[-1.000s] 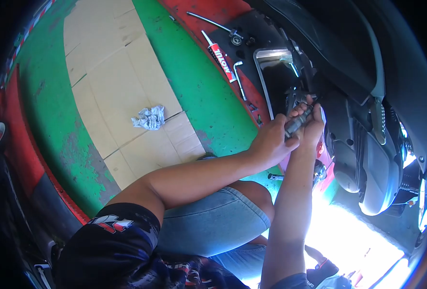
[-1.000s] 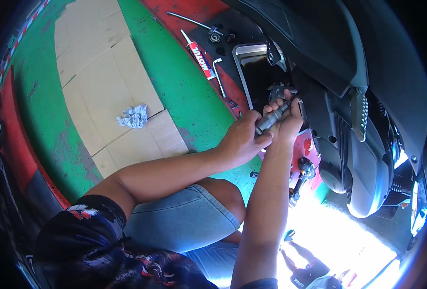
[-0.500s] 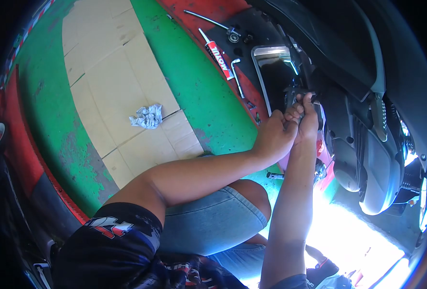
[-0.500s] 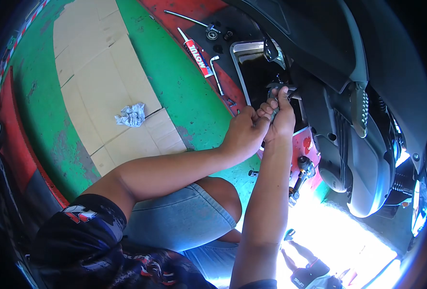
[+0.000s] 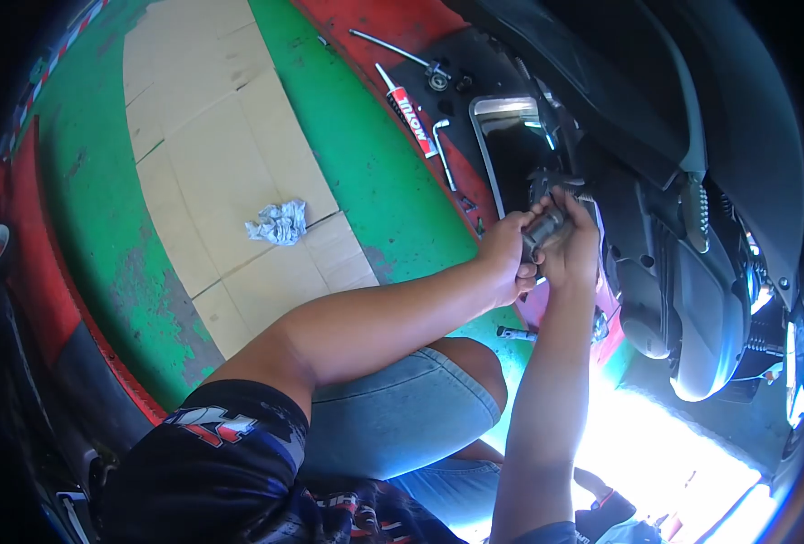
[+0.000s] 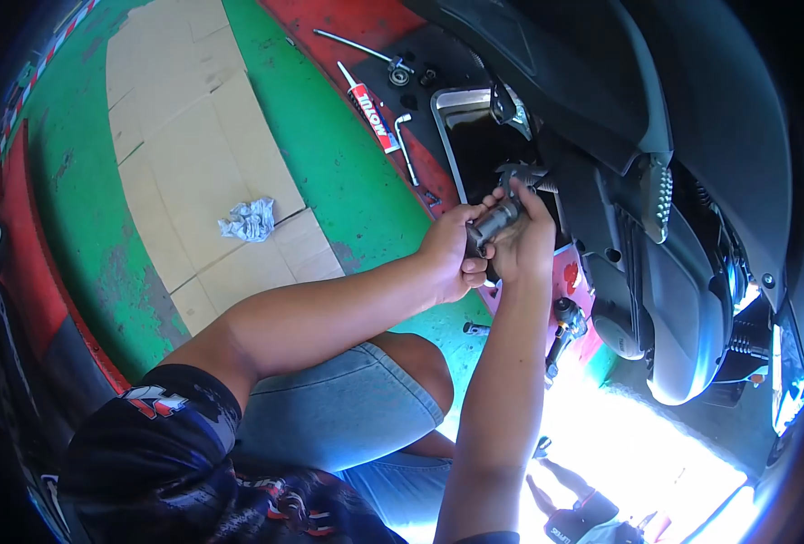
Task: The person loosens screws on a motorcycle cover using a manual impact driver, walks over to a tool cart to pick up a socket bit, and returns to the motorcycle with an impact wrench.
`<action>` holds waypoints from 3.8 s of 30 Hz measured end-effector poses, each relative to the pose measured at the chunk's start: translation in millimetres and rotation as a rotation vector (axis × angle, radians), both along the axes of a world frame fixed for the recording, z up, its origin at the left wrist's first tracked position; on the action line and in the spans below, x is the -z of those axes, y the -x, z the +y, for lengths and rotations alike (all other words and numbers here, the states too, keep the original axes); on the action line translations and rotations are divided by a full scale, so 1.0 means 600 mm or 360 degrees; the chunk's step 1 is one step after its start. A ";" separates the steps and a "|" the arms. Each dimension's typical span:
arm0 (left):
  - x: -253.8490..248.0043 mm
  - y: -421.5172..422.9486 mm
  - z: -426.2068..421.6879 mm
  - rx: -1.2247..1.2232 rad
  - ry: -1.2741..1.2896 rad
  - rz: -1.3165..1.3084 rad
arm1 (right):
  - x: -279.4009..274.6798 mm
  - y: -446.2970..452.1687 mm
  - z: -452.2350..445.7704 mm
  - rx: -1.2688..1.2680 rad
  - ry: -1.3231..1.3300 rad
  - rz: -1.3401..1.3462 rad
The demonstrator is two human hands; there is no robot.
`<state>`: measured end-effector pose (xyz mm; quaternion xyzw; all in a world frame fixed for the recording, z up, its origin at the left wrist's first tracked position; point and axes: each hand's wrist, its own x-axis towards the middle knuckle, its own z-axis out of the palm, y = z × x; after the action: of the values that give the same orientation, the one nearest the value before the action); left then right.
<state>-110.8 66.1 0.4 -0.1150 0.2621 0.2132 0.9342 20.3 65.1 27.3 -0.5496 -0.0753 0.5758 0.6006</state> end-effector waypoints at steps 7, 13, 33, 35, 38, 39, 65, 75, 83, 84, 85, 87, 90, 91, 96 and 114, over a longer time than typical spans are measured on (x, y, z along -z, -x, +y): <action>-0.007 0.017 0.009 0.0342 -0.0209 0.0186 | 0.004 -0.023 -0.040 -0.0294 -0.0228 0.0044; -0.054 0.014 -0.018 0.0292 -0.0884 0.0989 | -0.005 -0.011 -0.023 -0.0178 0.0057 -0.0456; -0.076 -0.009 -0.053 0.0182 -0.0798 0.1058 | 0.001 -0.016 -0.065 -0.0104 -0.0425 0.0179; -0.053 -0.021 -0.069 0.0002 -0.1025 0.1147 | 0.012 -0.010 -0.060 -0.0022 -0.0264 -0.0080; -0.037 -0.027 -0.067 -0.0166 -0.1249 0.1184 | 0.029 -0.002 -0.053 0.0057 -0.0305 -0.0184; -0.037 -0.030 -0.062 -0.0151 -0.1254 0.1139 | 0.036 -0.005 -0.053 0.0070 -0.0308 -0.0179; -0.066 0.081 -0.034 0.0133 -0.0693 0.1089 | 0.082 -0.087 0.023 0.0094 -0.0348 0.0321; -0.059 0.062 0.043 -0.0005 -0.1260 0.1420 | 0.063 -0.082 0.021 0.0158 -0.0408 0.0521; -0.023 0.052 0.057 0.0197 -0.1658 0.1807 | 0.077 -0.097 0.011 0.0004 -0.0449 0.0444; -0.001 0.054 0.064 0.0181 -0.1652 0.1806 | 0.078 -0.096 0.014 -0.0010 -0.0449 0.0438; 0.006 0.054 0.067 0.0208 -0.1801 0.1932 | 0.078 -0.095 0.018 0.0022 -0.0363 0.0403; 0.018 0.056 0.071 0.0307 -0.1903 0.2047 | 0.078 -0.095 0.022 0.0047 -0.0287 0.0359; 0.030 0.056 0.075 0.0326 -0.2040 0.2193 | 0.065 -0.087 0.019 0.0082 -0.0212 0.0310; 0.026 0.056 0.073 0.0318 -0.2147 0.2253 | 0.068 -0.091 0.020 0.0102 -0.0211 0.0334; 0.004 0.054 0.070 0.0511 -0.2235 0.2370 | 0.060 -0.097 0.009 0.0004 -0.0385 0.0485; -0.012 0.055 0.071 0.0567 -0.2151 0.2360 | 0.040 -0.083 0.016 0.0085 -0.0282 0.0481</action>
<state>-143.8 108.5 7.9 0.6383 0.6129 0.1920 0.4243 70.3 74.8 3.4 -0.4035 -0.0200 0.6269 0.6662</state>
